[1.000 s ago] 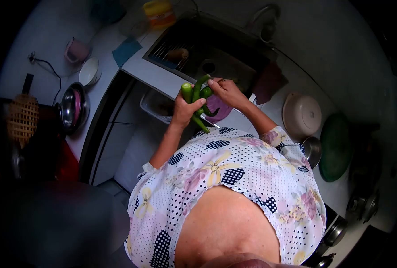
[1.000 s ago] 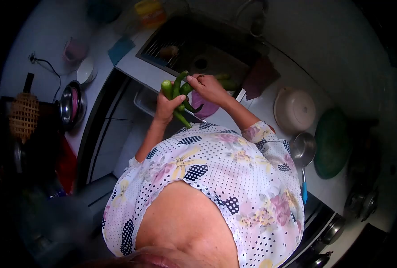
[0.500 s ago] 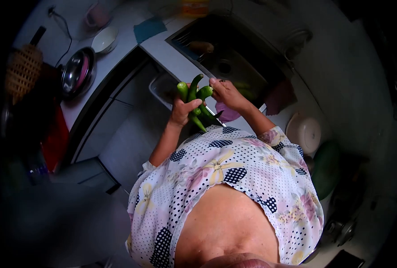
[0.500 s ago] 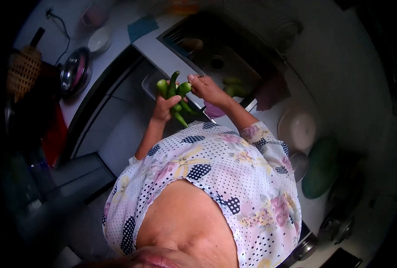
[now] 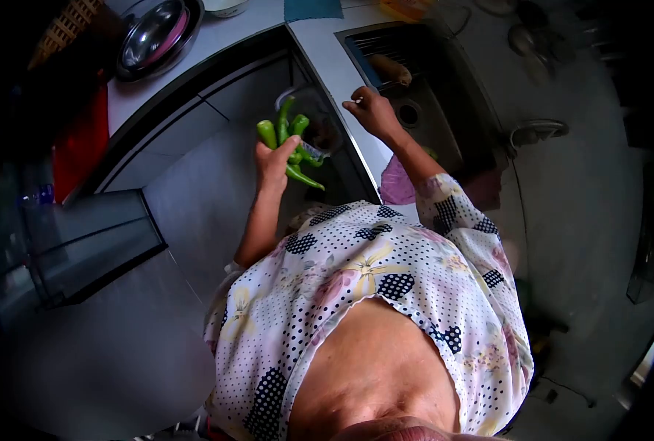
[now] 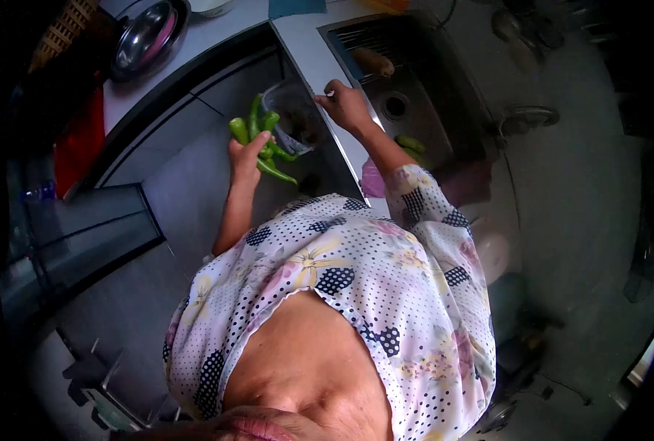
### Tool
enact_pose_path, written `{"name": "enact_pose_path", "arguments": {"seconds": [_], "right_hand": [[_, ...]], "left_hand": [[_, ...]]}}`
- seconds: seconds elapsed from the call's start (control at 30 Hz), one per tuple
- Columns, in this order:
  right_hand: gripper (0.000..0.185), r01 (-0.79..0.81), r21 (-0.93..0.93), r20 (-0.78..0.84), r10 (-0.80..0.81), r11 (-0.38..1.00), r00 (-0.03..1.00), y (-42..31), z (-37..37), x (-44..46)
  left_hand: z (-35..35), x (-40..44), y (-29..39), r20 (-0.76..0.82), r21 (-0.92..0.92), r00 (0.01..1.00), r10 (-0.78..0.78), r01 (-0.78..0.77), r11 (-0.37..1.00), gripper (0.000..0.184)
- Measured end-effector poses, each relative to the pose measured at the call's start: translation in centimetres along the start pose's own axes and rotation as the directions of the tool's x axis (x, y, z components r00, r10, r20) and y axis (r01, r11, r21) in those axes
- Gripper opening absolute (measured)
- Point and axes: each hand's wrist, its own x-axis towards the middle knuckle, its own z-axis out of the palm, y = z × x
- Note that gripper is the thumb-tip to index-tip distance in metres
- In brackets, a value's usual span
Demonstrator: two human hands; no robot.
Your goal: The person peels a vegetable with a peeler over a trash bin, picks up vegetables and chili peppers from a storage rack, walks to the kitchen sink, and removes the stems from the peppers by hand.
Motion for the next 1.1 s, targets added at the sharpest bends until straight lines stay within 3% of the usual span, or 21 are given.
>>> {"name": "enact_pose_path", "arguments": {"seconds": [0.1, 0.13, 0.17, 0.23, 0.27, 0.37, 0.4, 0.5, 0.6, 0.67, 0.77, 0.83, 0.87, 0.97, 1.03, 1.1], "right_hand": [[0.053, -0.152, 0.077, 0.083, 0.145, 0.985, 0.986, 0.5, 2.2, 2.6], [0.062, -0.239, 0.201, 0.149, 0.211, 0.95, 0.966, 1.2, 2.3, 2.5], [0.063, -0.229, 0.23, 0.129, 0.203, 0.946, 0.971, 2.7, 3.6, 3.2], [0.062, -0.168, 0.262, 0.079, 0.152, 0.95, 0.985, 5.2, 5.3, 4.1], [0.045, -0.111, 0.249, 0.01, 0.112, 0.962, 0.994, 6.2, 5.9, 4.4], [0.026, -0.32, 0.44, 0.125, 0.295, 0.839, 0.947, 1.6, 2.0, 2.2], [0.019, -0.235, 0.46, 0.068, 0.229, 0.857, 0.971, 3.4, 2.6, 1.1], [0.024, -0.356, 0.381, 0.138, 0.328, 0.853, 0.935, 4.1, 0.6, -5.0], [0.027, -0.416, 0.356, 0.074, 0.418, 0.837, 0.905, 7.8, 2.2, -14.2], [0.024, -0.535, 0.299, 0.076, 0.539, 0.79, 0.839, 8.4, 2.6, -21.2], [0.019, -0.636, 0.201, -0.223, 0.667, 0.745, 0.711, 9.1, 3.3, -30.1], [0.017, -0.716, 0.275, -0.443, 0.745, 0.642, 0.498, 9.6, 5.4, -33.2], [0.015, -0.791, 0.297, -0.531, 0.781, 0.535, 0.329, 10.3, 5.4, -34.9], [0.019, -0.853, 0.346, -0.743, 0.669, 0.39, 0.005, 11.9, 4.5, -38.7], [0.024, -0.956, 0.14, -0.812, 0.583, 0.259, 0.039, 11.3, 3.4, -39.0], [0.026, -0.966, 0.131, -0.807, 0.589, 0.223, 0.027, 12.8, 3.6, -38.0]], "left_hand": [[-2.0, 0.3, 1.1, -0.081, -0.06, 0.997, -0.009, 0.005, 0.998, 0.029], [-2.0, -0.2, 0.9, -0.09, -0.068, 0.996, -0.007, 0.001, 0.998, 0.031], [-2.6, 0.0, 0.6, -0.104, -0.08, 0.994, -0.007, -0.001, 0.997, 0.033], [-3.4, 0.3, 0.0, -0.12, -0.094, 0.993, -0.015, 0.004, 0.996, 0.035], [-3.7, 0.5, -0.2, -0.123, -0.097, 0.992, -0.024, 0.012, 0.995, 0.035], [-3.8, 1.0, 0.4, -0.103, -0.119, 0.992, -0.071, 0.058, 0.991, 0.035], [-3.6, 1.3, 0.3, -0.086, -0.124, 0.993, -0.085, 0.074, 0.99, 0.035], [-3.5, 2.2, -0.4, -0.034, -0.15, 0.99, -0.134, 0.128, 0.98, 0.036], [-2.5, 2.8, -1.6, 0.003, -0.067, 0.978, -0.208, 0.208, 0.976, 0.039], [-2.7, 2.9, -2.1, 0.048, -0.02, 0.961, -0.273, 0.274, 0.962, 0.041], [-1.1, 4.1, -2.4, 0.127, 0.093, 0.926, -0.354, 0.344, 0.934, 0.033], [-3.0, 5.1, -1.8, 0.167, 0.087, 0.911, -0.377, 0.367, 0.926, 0.032], [-2.2, 5.8, -2.1, 0.213, 0.114, 0.896, -0.391, 0.374, 0.92, 0.032], [0.1, 7.2, -2.7, 0.345, 0.173, 0.833, -0.432, 0.396, 0.902, 0.033], [2.2, 7.9, -2.9, 0.444, 0.213, 0.756, -0.481, 0.432, 0.876, 0.032], [4.3, 7.6, -2.8, 0.492, 0.236, 0.735, -0.467, 0.403, 0.884, 0.033]]}}
